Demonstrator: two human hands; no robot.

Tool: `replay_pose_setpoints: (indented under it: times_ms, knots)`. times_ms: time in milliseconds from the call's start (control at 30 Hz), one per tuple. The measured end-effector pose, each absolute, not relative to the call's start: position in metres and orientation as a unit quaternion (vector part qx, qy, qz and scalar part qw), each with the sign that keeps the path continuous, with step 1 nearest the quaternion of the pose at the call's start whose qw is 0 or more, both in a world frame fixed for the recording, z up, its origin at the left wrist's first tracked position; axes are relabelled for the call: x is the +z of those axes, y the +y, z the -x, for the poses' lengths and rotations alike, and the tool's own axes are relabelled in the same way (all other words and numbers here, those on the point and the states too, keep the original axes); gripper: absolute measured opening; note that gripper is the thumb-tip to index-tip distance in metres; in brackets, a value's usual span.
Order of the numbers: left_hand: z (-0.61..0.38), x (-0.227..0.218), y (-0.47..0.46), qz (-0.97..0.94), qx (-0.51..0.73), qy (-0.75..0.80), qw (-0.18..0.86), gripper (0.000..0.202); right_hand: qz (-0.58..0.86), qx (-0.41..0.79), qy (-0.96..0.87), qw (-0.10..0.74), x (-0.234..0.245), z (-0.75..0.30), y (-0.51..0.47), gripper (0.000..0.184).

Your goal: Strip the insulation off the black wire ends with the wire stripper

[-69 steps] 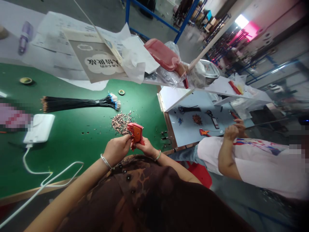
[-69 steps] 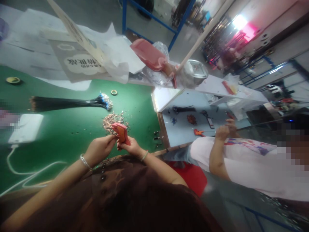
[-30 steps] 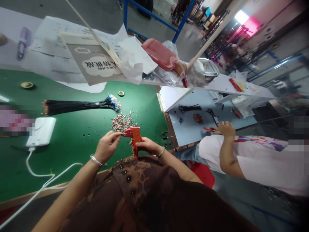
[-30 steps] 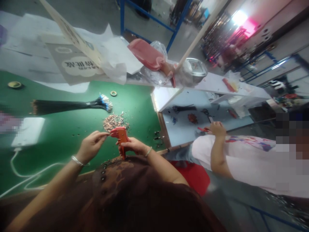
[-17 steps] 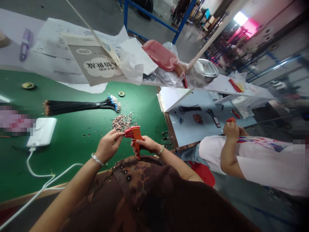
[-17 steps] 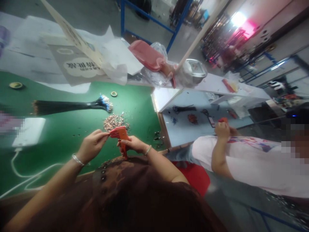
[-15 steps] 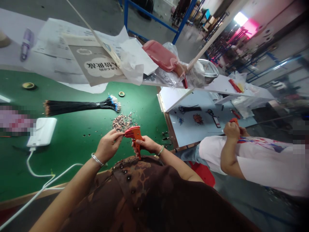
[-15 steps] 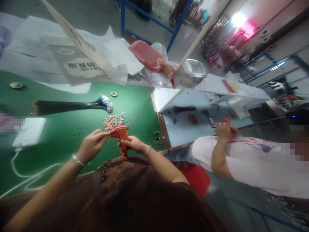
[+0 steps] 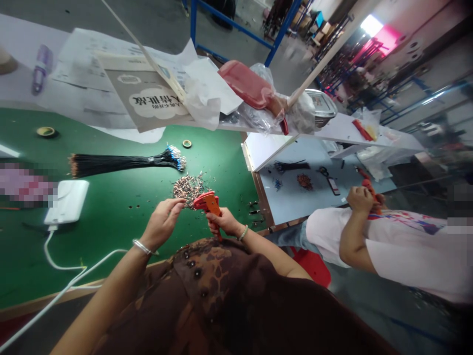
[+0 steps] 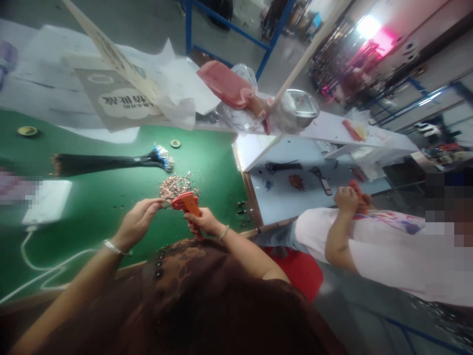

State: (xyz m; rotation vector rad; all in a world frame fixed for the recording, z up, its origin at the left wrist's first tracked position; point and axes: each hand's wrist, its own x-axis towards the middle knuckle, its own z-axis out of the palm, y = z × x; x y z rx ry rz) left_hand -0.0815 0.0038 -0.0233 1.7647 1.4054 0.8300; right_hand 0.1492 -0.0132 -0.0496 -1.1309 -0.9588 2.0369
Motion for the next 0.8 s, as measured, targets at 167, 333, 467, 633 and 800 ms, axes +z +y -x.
replay_pose_setpoints:
  times_ms: [167, 333, 467, 633, 800]
  knots:
    - [0.075, -0.029, 0.004, -0.688, 0.293, 0.543, 0.382, 0.043, 0.42, 0.779, -0.355, 0.302, -0.047, -0.142, -0.016, 0.044]
    - [0.072, -0.023, 0.004, -0.663, 0.346, 0.542, 0.384, 0.035, 0.361, 0.821, -0.337, 0.286, -0.044, -0.147, -0.014, 0.052]
    - [0.076, -0.021, 0.005, -0.668, 0.366, 0.53, 0.373, 0.032, 0.337, 0.847, -0.312, 0.268, -0.041, -0.162, -0.012, 0.053]
    - [0.077, -0.023, 0.005, -0.685, 0.359, 0.518, 0.365, 0.03, 0.343, 0.846, -0.335, 0.232, -0.031, -0.168, -0.01, 0.058]
    - [0.074, -0.019, 0.002, -0.698, 0.364, 0.514, 0.342, 0.029, 0.345, 0.841, -0.35, 0.227, -0.026, -0.164, -0.008, 0.057]
